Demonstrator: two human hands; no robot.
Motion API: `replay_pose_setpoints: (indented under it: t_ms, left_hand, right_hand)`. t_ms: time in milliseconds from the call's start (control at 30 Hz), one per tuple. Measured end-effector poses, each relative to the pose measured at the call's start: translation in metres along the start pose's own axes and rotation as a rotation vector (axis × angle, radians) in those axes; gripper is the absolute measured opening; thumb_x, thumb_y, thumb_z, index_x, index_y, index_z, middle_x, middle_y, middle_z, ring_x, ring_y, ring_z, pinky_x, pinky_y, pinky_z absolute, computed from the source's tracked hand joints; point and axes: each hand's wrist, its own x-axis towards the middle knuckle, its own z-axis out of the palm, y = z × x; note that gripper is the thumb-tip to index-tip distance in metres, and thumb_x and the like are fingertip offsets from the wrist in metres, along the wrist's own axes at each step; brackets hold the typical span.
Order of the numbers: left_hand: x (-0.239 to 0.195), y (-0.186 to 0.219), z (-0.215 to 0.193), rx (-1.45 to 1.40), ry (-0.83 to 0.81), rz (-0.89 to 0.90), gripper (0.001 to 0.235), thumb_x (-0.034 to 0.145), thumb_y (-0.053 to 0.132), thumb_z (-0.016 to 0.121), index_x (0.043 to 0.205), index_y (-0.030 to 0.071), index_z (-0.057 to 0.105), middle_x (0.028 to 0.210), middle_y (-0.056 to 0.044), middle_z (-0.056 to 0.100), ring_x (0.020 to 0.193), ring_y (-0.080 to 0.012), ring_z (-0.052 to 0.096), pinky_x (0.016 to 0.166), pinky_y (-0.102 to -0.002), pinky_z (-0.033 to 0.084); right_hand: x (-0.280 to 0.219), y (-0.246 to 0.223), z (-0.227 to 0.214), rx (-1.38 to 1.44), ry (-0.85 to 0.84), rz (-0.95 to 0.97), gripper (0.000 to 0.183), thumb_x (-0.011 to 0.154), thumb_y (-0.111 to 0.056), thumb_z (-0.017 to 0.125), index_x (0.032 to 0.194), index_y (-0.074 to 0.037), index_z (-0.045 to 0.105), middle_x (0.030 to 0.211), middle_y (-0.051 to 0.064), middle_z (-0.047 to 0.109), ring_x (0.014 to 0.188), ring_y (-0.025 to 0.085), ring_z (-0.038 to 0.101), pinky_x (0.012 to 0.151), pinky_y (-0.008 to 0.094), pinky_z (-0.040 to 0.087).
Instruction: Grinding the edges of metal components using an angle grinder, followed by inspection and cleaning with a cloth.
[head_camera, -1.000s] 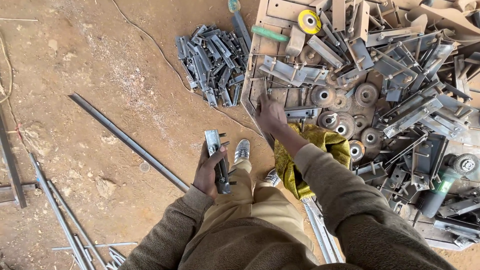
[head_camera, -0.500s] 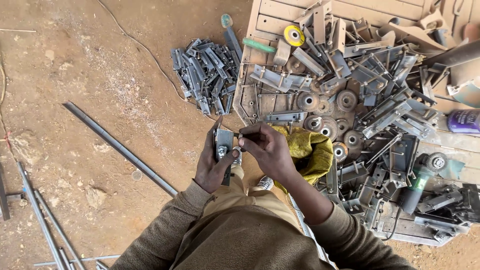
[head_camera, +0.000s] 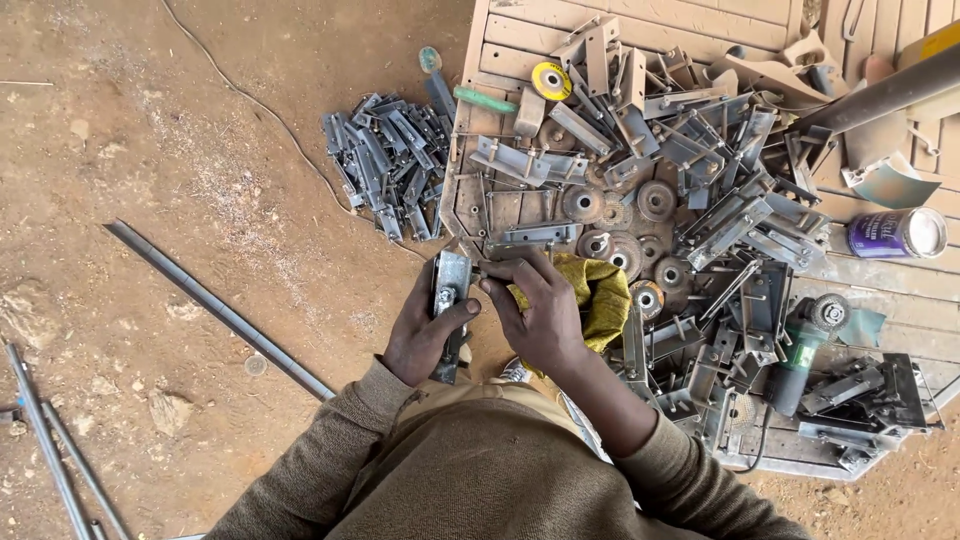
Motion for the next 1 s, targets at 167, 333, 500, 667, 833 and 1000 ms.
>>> replay_pose_setpoints:
  t_ms: [167,333,500,667,833,1000]
  left_hand:
    - [0.003,-0.022,0.013,-0.072,0.021,0.027,0.072,0.084,0.026,0.076,0.144,0.004,0.043,0.108,-0.015,0.054,0.095,-0.0216,0.052,0.079,-0.039,0.053]
    - [-0.01,-0.004,0.036,0.021,-0.012,0.144,0.083,0.085,0.033,0.075,0.15,-0.001,0.036,0.125,-0.033,0.056,0.115,-0.0427,0.057,0.096,-0.06,0.05]
    - [-0.029,0.002,0.064,0.081,0.026,0.185,0.083,0.084,0.029,0.077,0.152,0.0,0.037,0.11,-0.026,0.066,0.105,-0.0354,0.065,0.096,-0.054,0.052]
    - [-0.039,-0.003,0.076,0.094,-0.012,0.289,0.081,0.084,0.013,0.076,0.154,0.002,0.038,0.112,-0.029,0.071,0.11,-0.0393,0.066,0.103,-0.058,0.047]
    - [-0.046,-0.016,0.089,0.02,-0.005,0.315,0.082,0.086,0.026,0.077,0.156,0.007,0.039,0.129,-0.035,0.063,0.126,-0.0478,0.057,0.111,-0.063,0.039]
    - [-0.055,-0.032,0.095,-0.079,-0.05,0.355,0.082,0.086,0.013,0.075,0.157,0.003,0.034,0.129,-0.039,0.06,0.125,-0.0528,0.055,0.111,-0.066,0.038]
  right_hand:
    - [-0.013,0.015,-0.008,0.065,0.035,0.048,0.014,0.096,-0.008,0.072,0.109,-0.005,0.074,0.095,0.018,0.068,0.087,0.04,0.075,0.07,0.044,0.065]
    - [-0.026,0.011,-0.02,0.288,0.025,0.276,0.019,0.099,-0.009,0.066,0.112,0.005,0.068,0.087,0.026,0.068,0.082,0.035,0.076,0.069,0.046,0.063]
    - [-0.04,0.021,-0.032,0.345,-0.051,0.65,0.039,0.109,-0.031,0.048,0.098,0.003,0.062,0.064,0.014,0.065,0.057,0.021,0.07,0.037,0.032,0.056]
    - [-0.041,-0.001,-0.054,0.55,-0.009,0.956,0.054,0.107,-0.049,0.049,0.076,-0.004,0.048,0.063,0.005,0.047,0.059,0.019,0.061,0.045,0.028,0.048]
    - [-0.063,0.003,-0.072,0.269,-0.094,0.647,0.068,0.107,-0.058,0.036,0.077,-0.003,0.062,0.067,0.015,0.061,0.069,0.026,0.069,0.059,0.037,0.058]
    - [-0.078,0.007,-0.073,0.256,-0.066,0.117,0.016,0.107,-0.011,0.05,0.11,0.004,0.057,0.075,0.016,0.066,0.068,0.023,0.071,0.063,0.035,0.059]
